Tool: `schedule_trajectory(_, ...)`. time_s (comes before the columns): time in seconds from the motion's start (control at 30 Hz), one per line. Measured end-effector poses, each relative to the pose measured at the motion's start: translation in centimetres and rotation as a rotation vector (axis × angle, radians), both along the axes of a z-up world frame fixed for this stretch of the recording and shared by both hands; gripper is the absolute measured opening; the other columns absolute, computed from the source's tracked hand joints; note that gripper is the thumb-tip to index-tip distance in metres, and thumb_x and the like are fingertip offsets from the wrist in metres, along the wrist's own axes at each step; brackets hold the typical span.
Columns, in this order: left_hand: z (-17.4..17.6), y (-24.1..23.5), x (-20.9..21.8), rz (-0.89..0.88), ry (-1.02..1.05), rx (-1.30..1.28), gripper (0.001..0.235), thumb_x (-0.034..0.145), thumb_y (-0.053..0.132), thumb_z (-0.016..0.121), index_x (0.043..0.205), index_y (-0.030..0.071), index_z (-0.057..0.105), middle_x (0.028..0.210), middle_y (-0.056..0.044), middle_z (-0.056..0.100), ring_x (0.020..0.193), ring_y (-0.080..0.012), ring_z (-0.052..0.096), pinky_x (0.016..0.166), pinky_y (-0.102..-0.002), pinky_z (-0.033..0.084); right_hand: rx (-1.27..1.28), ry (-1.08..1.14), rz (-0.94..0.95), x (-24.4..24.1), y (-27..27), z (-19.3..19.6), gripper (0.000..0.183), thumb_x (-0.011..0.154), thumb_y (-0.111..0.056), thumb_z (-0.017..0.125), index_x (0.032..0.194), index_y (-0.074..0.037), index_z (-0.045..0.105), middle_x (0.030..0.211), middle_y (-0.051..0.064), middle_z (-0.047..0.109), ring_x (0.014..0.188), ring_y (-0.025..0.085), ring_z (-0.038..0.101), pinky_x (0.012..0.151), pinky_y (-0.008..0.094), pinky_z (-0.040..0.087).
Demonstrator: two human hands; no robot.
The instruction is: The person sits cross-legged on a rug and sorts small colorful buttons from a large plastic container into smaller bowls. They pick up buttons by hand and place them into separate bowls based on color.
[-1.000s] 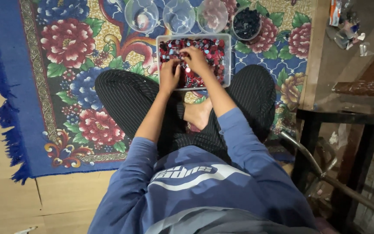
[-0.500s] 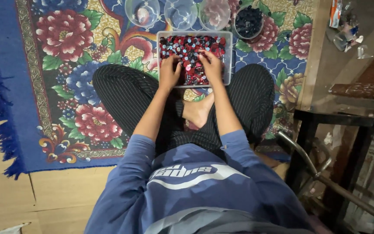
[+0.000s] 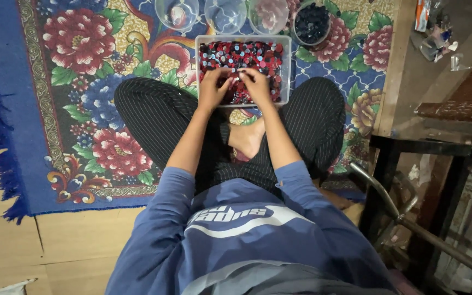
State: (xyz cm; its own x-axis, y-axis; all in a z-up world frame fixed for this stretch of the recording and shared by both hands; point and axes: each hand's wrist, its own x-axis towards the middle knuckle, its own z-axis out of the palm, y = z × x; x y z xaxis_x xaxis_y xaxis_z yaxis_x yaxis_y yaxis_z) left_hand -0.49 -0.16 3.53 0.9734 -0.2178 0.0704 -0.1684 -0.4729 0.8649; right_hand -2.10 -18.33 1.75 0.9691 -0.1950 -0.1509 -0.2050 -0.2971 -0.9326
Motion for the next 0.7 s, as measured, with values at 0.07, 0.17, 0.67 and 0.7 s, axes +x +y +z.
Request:
schedule_trajectory(0.07, 0.3, 0.0, 0.0, -0.017, 0.005, -0.035, 0.026, 0.091, 0.023, 0.081, 0.116, 0.025, 0.074, 0.101, -0.001, 0.077, 0.103, -0.0271, 0.067, 0.098, -0.041, 0.052, -0.073, -0.04, 0.055, 0.2, 0.1, -2.0, 0.017, 0.094, -0.02, 0.076, 0.109, -0.022, 0.082, 0.101, 0.004, 0.078, 0.105, 0.023, 0.071, 0.095, 0.037, 0.053)
schedule_trajectory(0.17, -1.0, 0.1, 0.1, -0.015, 0.024, -0.073, 0.026, 0.088, 0.023, 0.084, 0.112, 0.028, 0.076, 0.097, 0.001, 0.077, 0.1, -0.0248, 0.068, 0.096, -0.039, 0.053, -0.194, -0.114, 0.123, 0.2, -0.3, -4.5, 0.015, 0.093, -0.02, 0.077, 0.106, -0.02, 0.082, 0.101, 0.003, 0.078, 0.106, 0.028, 0.069, 0.098, 0.039, 0.05)
schedule_trajectory(0.67, -1.9, 0.2, 0.2, 0.029, -0.067, -0.097, 0.021, 0.089, 0.015, 0.082, 0.109, 0.022, 0.078, 0.092, -0.006, 0.073, 0.091, -0.0301, 0.069, 0.088, -0.041, 0.055, -0.454, -0.325, 0.005, -0.2, -0.9, -1.0, 0.019, 0.086, -0.026, 0.082, 0.103, -0.033, 0.083, 0.094, -0.006, 0.076, 0.097, 0.018, 0.069, 0.095, 0.031, 0.048)
schedule_trajectory(0.7, -2.0, 0.1, 0.3, 0.03, -0.086, -0.095, 0.02, 0.091, 0.015, 0.08, 0.109, 0.022, 0.078, 0.094, -0.006, 0.073, 0.091, -0.0296, 0.069, 0.088, -0.041, 0.054, -0.469, -0.348, -0.02, -0.1, -1.3, -1.1, 0.02, 0.084, -0.024, 0.082, 0.102, -0.033, 0.083, 0.093, -0.006, 0.076, 0.097, 0.018, 0.07, 0.096, 0.031, 0.047)
